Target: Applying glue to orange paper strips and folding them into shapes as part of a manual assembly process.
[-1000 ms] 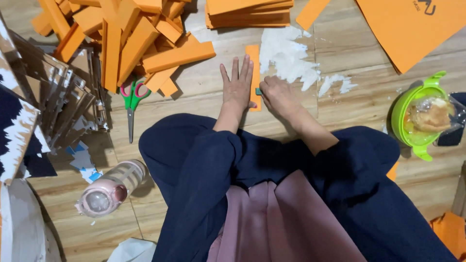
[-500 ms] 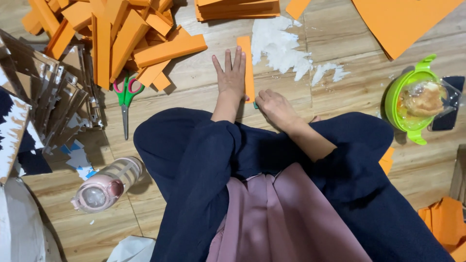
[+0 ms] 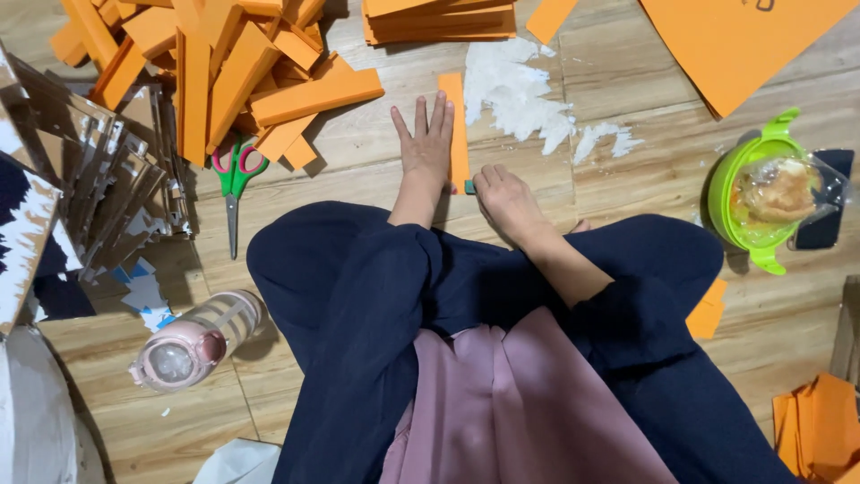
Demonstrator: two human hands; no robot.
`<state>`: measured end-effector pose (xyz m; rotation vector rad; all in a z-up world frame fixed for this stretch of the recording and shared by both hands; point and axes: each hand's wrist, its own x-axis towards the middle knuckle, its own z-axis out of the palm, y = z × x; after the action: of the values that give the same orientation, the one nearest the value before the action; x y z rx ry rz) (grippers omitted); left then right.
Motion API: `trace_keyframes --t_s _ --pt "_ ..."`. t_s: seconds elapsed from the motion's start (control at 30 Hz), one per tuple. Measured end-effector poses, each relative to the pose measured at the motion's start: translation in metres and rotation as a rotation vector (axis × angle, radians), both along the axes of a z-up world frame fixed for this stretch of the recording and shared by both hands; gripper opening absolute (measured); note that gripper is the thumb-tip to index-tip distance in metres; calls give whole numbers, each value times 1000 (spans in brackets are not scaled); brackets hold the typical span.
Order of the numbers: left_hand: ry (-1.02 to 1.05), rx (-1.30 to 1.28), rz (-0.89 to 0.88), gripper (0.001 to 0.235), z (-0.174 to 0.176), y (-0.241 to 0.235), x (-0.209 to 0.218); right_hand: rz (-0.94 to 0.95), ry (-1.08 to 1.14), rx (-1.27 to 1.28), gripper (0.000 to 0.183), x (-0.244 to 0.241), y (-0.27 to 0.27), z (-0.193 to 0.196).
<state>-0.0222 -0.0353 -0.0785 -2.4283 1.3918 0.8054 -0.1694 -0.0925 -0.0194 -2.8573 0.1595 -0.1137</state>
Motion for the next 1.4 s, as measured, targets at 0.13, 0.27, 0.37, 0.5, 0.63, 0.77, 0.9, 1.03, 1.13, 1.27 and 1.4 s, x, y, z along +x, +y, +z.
trace_keyframes --t_s 0.13,0.27,0.37,0.5,0.63,0.77,0.9,1.03,1.13,1.27,1.4 --pt "26 -42 42 97 -13 1 -1 124 12 -121 9 10 -4 5" --pt "57 -52 29 113 -7 2 2 141 15 -100 9 13 -11 2" --pt "88 -57 24 122 1 5 5 118 11 -53 9 24 -16 3" --pt "85 -38 -5 135 11 6 7 78 -53 -143 10 46 -30 -13" --pt "88 26 22 123 33 7 7 148 -186 -340 8 67 -55 -47" --pt "82 16 5 124 30 8 7 88 -170 -319 7 88 -70 -50" --pt "73 -80 -18 134 7 8 8 -54 -182 -168 12 115 -67 -19" --pt "83 -80 -4 132 5 6 9 -84 -161 -227 16 132 -81 -38" --pt "47 -87 -7 131 3 6 4 -144 -88 -303 16 134 -83 -44" --pt "27 -77 -9 133 3 5 5 -197 -142 -81 7 127 -69 -21" --pt "47 -84 -13 132 4 5 4 -76 -151 -104 12 107 -59 -16"
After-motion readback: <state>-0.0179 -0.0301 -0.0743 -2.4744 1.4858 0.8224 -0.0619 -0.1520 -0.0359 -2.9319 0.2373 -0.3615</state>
